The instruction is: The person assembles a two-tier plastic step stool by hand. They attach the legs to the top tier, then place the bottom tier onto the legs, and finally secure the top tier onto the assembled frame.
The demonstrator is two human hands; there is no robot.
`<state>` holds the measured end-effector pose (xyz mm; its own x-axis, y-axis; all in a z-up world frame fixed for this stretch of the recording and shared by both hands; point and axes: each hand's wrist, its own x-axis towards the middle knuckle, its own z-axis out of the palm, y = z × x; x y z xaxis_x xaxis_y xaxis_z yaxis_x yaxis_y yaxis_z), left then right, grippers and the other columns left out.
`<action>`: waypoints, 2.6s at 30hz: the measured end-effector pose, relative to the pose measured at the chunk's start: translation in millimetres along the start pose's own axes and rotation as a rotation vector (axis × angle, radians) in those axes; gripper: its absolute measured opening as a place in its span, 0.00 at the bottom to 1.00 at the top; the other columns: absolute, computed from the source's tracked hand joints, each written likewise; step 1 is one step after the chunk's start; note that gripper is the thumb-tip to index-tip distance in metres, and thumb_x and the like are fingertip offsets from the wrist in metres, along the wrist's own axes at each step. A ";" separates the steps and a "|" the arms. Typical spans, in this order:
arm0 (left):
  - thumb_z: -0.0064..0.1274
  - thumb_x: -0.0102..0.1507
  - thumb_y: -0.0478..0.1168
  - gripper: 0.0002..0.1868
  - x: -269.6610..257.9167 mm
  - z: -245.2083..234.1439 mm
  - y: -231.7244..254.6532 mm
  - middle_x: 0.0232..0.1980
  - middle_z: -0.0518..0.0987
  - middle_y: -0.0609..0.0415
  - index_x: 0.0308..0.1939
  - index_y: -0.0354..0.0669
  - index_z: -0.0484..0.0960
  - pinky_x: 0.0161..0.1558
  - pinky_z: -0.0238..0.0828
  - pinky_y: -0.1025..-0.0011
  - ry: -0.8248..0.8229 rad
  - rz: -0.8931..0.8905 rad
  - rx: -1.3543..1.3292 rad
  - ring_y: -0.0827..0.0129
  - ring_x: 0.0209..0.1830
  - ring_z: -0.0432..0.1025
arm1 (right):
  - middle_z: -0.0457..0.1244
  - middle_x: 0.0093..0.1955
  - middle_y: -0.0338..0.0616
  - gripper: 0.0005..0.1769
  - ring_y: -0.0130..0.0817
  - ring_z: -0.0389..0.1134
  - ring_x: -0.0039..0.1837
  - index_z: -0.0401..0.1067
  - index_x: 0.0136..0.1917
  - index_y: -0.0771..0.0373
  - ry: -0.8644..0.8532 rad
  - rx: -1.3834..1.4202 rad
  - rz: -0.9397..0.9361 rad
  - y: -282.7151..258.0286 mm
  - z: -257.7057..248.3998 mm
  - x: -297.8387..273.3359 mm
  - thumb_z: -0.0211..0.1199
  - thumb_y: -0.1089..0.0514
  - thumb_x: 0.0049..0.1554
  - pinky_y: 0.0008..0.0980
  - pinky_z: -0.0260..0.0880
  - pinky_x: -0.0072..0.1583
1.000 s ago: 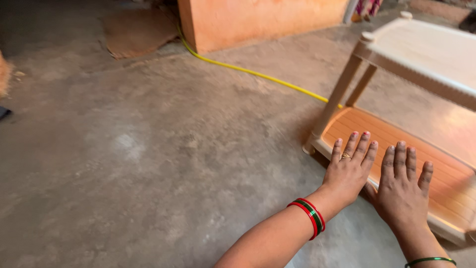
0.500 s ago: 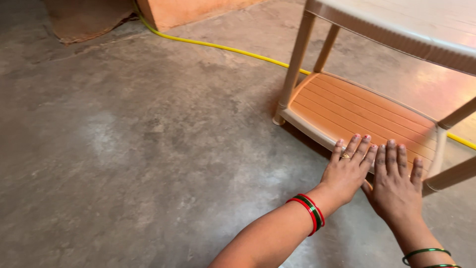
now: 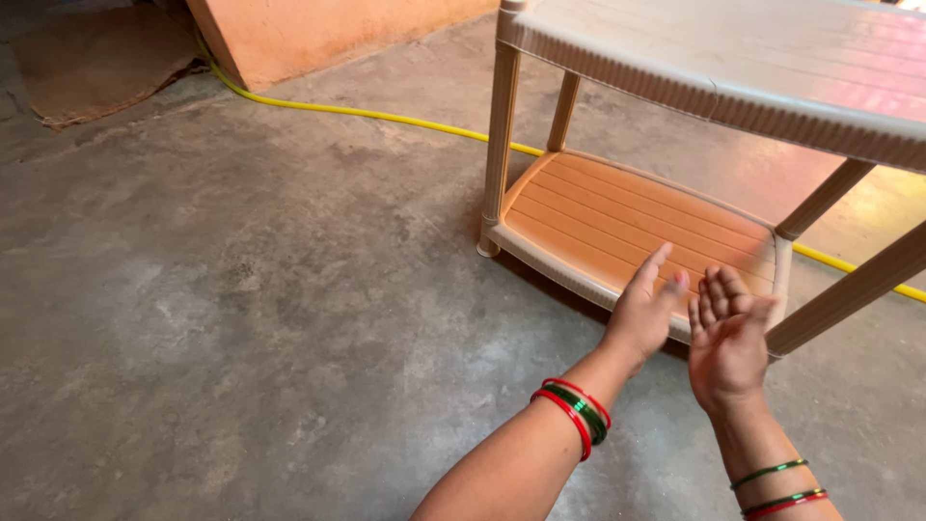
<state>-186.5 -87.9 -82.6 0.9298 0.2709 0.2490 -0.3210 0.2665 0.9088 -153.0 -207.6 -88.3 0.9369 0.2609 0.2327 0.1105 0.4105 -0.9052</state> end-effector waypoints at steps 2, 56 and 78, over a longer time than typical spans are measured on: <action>0.33 0.66 0.71 0.47 7.6 2.6 9.1 0.83 0.53 0.48 0.81 0.46 0.52 0.78 0.36 0.53 -0.038 -0.079 -0.269 0.56 0.85 0.44 | 0.44 0.86 0.58 0.64 0.47 0.44 0.87 0.47 0.81 0.70 -0.037 0.244 -0.016 -5.8 -0.5 1.6 0.43 0.15 0.55 0.46 0.44 0.83; 0.51 0.63 0.62 0.46 -60.4 -99.8 42.3 0.84 0.45 0.39 0.80 0.48 0.54 0.75 0.28 0.36 0.236 0.212 1.523 0.41 0.84 0.37 | 0.38 0.85 0.61 0.55 0.55 0.32 0.87 0.45 0.81 0.69 -0.215 -1.580 -0.658 25.9 55.5 -21.4 0.38 0.24 0.59 0.67 0.22 0.79; 0.44 0.70 0.60 0.43 -29.6 -13.1 158.5 0.85 0.39 0.38 0.83 0.47 0.47 0.73 0.24 0.37 0.154 0.580 1.338 0.37 0.83 0.32 | 0.37 0.85 0.60 0.52 0.52 0.31 0.86 0.41 0.82 0.68 0.009 -1.427 -0.703 -140.3 87.0 -25.7 0.37 0.25 0.63 0.59 0.26 0.78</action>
<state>-267.3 -41.6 49.7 0.6759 0.1559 0.7203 -0.1524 -0.9267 0.3435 -221.4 -195.9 63.7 0.5685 0.3740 0.7328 0.7053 -0.6801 -0.2000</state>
